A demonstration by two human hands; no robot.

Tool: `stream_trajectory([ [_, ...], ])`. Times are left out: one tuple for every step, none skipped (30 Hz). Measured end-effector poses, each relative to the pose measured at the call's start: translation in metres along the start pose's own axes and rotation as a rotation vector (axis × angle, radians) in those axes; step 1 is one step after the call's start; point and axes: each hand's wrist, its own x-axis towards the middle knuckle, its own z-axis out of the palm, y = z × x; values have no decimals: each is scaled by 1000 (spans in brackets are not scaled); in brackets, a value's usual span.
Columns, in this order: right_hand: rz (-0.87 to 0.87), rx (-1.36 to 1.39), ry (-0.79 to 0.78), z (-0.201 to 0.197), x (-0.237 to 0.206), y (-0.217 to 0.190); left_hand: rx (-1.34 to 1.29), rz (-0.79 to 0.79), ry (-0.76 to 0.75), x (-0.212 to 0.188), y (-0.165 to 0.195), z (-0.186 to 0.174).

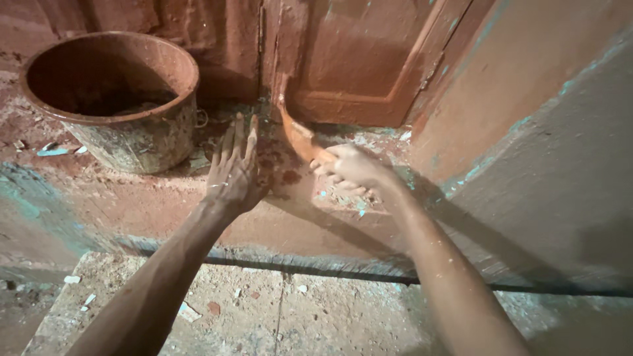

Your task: The person paints a reddish-brown coating onto a wooden door and its frame using a paintbrush, repeatedly dipping the brush into a bucket placed on the ledge beside the door and brushing the liquid over the door panels, frame edges, and the surrounding wall trim.

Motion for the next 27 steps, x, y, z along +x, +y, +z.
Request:
stream_trajectory([
  [-22,64,-18,-5,0,3,5,-1,2,1,0,0],
  [-45,128,-33,-13,0,8,9,1,6,1,1,0],
  [-67,191,-47,-21,1,16,11,14,23,2,1,1],
  [-51,321,16,-28,3,26,14,28,38,2,2,1],
  [-37,450,77,-34,7,37,19,40,55,2,2,2],
  [-27,579,138,-39,13,47,13,38,45,3,2,3],
  [-2,656,222,-43,21,55,6,35,35,3,2,3],
  [26,732,305,-45,28,62,-3,30,23,3,2,4],
  [57,807,387,-46,33,69,-14,37,33,2,1,5],
  [56,852,445,-45,40,73,-23,43,46,2,0,5],
  [51,898,503,-42,46,74,-30,51,62,2,-1,5],
  [46,946,561,-39,51,73,-19,63,73,3,-2,5],
  [44,994,618,-33,53,68,-8,73,80,5,-3,4],
  [44,1040,675,-27,54,64,1,83,86,4,-4,4],
  [42,1087,732,-24,56,61,2,81,93,3,-5,3],
  [10,1053,640,-21,55,56,3,81,102,2,-5,1],
  [-22,1017,549,-19,52,49,4,80,111,1,-4,0],
  [-52,981,462,-17,47,43,-2,63,89,1,-4,-2],
  [-16,874,424,-16,40,36,-8,47,67,1,-4,-4],
  [21,766,385,-16,32,31,-15,31,45,0,-3,-6],
  [59,659,348,-14,24,26,-32,54,68,0,-3,-8],
  [26,590,272,-14,16,21,-48,77,92,0,-3,-10],
  [-4,518,196,-16,7,18,-67,97,114,0,-3,-11],
  [-31,446,122,-17,-2,16,-64,65,83,0,-2,-11],
  [-18,415,81,-20,-10,14,-62,35,55,1,-2,-11],
  [-5,383,38,-25,-17,14,-59,2,28,2,-2,-10],
  [9,353,-9,-28,-23,14,-66,26,57,1,-1,-9],
])
